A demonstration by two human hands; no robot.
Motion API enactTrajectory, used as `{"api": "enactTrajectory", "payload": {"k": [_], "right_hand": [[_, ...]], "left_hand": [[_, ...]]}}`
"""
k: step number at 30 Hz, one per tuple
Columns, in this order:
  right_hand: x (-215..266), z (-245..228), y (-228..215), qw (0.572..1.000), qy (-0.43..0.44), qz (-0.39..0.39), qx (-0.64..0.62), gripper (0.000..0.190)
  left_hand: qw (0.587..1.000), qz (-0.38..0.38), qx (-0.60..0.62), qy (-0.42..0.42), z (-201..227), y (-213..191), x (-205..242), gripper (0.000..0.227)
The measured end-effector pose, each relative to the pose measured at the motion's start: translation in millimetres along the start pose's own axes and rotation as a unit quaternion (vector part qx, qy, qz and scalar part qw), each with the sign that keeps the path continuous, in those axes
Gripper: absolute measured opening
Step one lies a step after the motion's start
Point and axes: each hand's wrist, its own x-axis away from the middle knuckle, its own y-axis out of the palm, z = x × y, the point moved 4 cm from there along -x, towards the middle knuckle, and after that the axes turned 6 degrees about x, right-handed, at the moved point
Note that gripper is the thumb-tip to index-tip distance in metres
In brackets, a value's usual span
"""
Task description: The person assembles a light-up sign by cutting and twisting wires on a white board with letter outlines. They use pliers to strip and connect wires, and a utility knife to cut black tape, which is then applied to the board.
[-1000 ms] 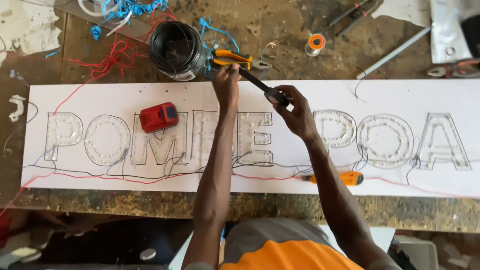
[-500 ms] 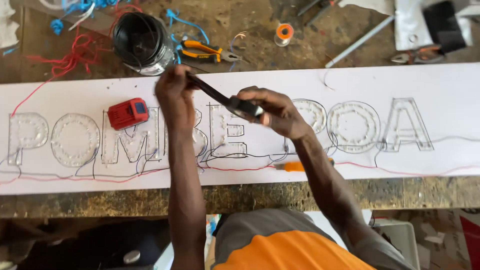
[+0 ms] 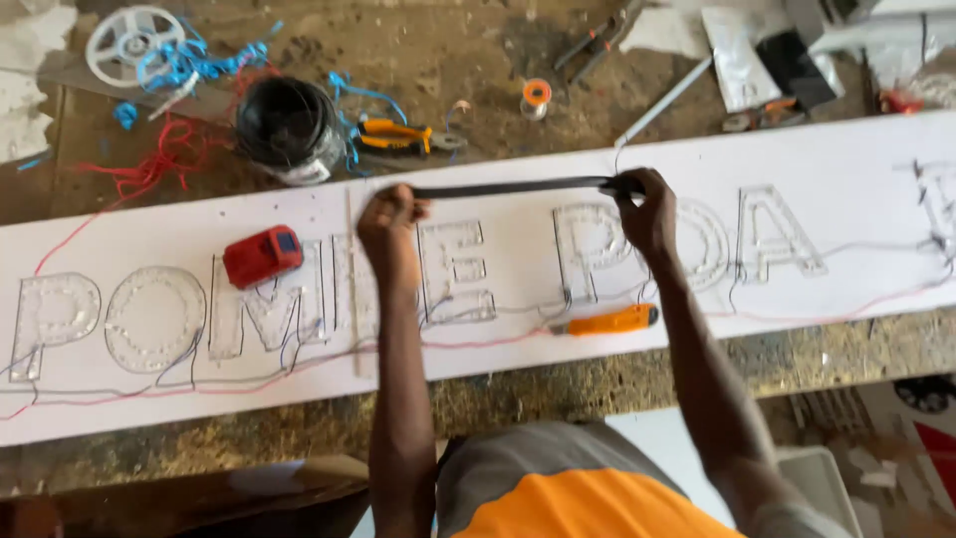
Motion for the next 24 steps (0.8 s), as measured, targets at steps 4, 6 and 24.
{"api": "enactTrajectory", "payload": {"k": [4, 6, 24], "right_hand": [[-32, 38, 42, 0.981, 0.096, 0.169, -0.004, 0.025], [-59, 10, 80, 0.923, 0.137, 0.118, -0.339, 0.014], [-25, -206, -82, 0.739, -0.225, -0.268, -0.576, 0.078]], "left_hand": [[0.998, -0.024, 0.032, -0.048, -40, 35, -3, 0.021], [0.997, -0.001, 0.053, -0.051, -51, 37, -23, 0.021], [0.97, 0.171, 0.011, 0.174, 105, -41, -83, 0.014]]}}
